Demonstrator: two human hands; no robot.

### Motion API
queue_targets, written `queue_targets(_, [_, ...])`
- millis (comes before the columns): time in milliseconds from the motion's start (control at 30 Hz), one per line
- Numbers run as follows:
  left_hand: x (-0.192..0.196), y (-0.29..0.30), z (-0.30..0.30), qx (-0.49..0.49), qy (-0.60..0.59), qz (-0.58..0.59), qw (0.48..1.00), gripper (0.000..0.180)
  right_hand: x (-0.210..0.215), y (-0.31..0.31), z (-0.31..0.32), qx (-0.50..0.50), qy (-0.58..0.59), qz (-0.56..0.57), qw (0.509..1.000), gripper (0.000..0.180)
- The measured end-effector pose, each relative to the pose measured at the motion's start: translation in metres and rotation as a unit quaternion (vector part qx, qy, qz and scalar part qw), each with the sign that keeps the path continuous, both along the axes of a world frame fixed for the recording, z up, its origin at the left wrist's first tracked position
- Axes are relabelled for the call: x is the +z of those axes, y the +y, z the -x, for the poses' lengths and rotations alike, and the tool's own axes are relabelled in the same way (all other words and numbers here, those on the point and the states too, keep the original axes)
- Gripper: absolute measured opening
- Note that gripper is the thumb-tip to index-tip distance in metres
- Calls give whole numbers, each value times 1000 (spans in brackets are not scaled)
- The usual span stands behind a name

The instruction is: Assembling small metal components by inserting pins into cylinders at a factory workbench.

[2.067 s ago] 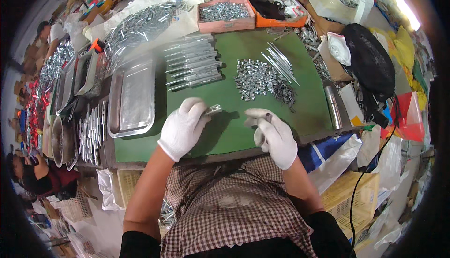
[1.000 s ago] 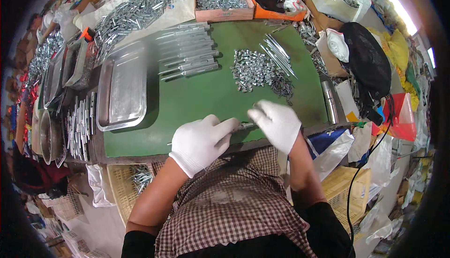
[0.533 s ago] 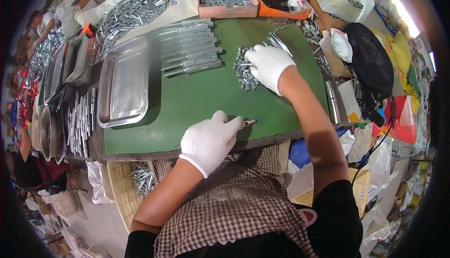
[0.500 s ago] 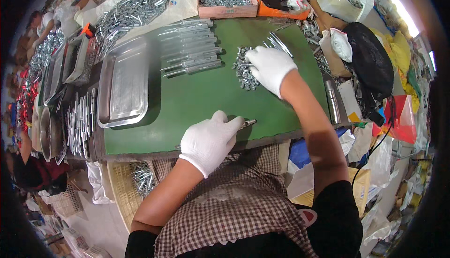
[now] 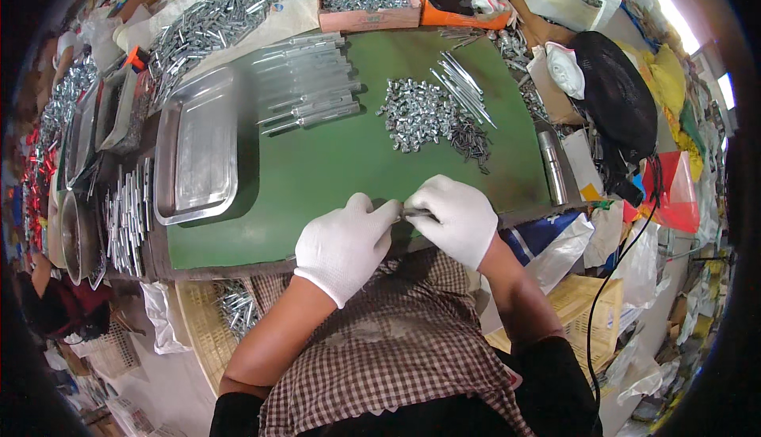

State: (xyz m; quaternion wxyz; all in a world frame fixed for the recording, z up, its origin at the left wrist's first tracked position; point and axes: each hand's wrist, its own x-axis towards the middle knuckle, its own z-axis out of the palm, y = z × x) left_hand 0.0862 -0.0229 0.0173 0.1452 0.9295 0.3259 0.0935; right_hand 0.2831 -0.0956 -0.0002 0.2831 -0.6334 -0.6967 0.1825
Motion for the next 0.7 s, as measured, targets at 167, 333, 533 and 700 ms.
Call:
queue_targets(167, [-2, -4, 1, 8, -12, -2, 1000, 25, 4, 2, -10, -13, -11, -18, 1000, 15])
queue_targets(333, [-1, -3, 0, 8, -10, -12, 1000, 22, 6, 35, -39, -174, -86, -74, 978, 16])
queue_targets(533, [0, -2, 0, 10, -14, -5, 1000, 21, 1, 49, -46, -158, -170, -6, 973, 14])
queue_targets(700, [-3, -2, 1, 7, -21, -6, 1000, 22, 4, 50, -42, -131, -234, 29, 963, 13])
